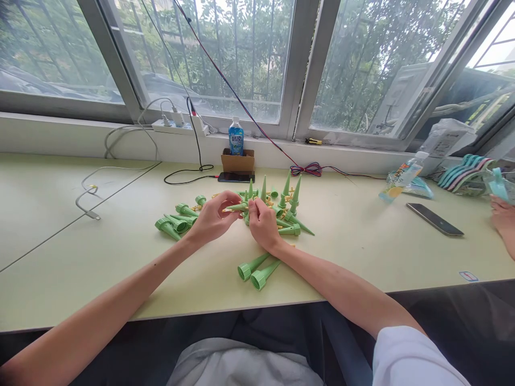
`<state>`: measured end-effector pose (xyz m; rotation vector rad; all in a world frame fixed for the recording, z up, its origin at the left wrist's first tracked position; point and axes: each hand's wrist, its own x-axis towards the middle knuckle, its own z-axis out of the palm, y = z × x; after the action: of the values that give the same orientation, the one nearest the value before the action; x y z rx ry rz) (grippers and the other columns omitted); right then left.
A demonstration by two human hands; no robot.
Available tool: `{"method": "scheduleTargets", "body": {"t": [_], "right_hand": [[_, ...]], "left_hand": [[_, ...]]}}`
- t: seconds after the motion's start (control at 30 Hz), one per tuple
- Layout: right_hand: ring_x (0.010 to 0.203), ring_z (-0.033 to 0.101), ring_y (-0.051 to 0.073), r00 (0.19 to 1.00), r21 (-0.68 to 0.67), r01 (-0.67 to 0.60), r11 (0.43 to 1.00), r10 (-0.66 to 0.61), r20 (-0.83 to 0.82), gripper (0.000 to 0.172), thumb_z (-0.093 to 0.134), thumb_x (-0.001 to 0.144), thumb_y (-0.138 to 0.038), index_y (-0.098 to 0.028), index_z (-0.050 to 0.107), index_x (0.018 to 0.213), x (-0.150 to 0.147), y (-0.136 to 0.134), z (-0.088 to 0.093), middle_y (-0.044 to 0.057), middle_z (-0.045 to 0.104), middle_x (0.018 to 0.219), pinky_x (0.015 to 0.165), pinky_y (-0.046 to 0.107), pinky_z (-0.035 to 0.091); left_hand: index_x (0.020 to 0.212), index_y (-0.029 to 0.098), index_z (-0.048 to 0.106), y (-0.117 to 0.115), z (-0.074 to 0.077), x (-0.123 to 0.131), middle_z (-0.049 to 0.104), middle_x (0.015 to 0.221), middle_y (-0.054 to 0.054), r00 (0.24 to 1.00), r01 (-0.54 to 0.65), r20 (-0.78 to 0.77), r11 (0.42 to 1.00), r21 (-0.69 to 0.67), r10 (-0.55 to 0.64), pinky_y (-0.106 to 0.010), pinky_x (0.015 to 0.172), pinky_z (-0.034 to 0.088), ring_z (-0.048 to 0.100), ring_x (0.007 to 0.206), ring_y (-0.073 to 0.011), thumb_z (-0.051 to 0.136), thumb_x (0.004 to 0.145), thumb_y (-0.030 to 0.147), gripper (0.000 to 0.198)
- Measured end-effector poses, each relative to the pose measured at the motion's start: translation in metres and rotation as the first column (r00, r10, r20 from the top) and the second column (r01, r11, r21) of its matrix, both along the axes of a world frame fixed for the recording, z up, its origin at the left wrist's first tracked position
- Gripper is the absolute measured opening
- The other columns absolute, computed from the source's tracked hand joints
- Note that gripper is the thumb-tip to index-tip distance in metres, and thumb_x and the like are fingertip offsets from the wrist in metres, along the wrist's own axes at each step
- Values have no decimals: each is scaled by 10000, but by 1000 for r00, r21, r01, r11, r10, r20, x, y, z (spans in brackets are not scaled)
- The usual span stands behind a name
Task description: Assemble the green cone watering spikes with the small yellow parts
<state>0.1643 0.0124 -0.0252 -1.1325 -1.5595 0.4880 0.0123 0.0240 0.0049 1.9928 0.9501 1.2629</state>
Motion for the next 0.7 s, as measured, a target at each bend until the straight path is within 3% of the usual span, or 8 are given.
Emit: {"method": "scheduleTargets", "body": {"t": [0.13,0.4,0.7], "right_hand": [[469,393,122,1000,7,8,1000,-8,-12,434,327,994,-544,-232,343,692,0,-2,1,-39,424,530,492,271,298],[474,395,114,1000,13,-25,1000,24,3,413,322,1001,-520,-230,361,711,-1,-5,1,-36,454,569,498,264,302],[466,389,109,998,2,-50,999,50,-26,406,338,994,-520,-230,348,710,-1,-3,0,-45,430,552,491,260,303]], "left_hand": [[906,179,563,-1,5,1,630,888,-48,992,29,125,993,-114,-14,-286,642,601,675,828,-177,594,825,316,162],[897,208,520,-3,5,0,572,551,41,1000,-29,1,990,-141,29,-253,475,499,575,451,-124,545,889,458,252],[984,209,478,-4,5,1,586,585,37,996,89,51,963,-254,-79,-262,460,512,588,484,-134,547,884,491,307]]}}
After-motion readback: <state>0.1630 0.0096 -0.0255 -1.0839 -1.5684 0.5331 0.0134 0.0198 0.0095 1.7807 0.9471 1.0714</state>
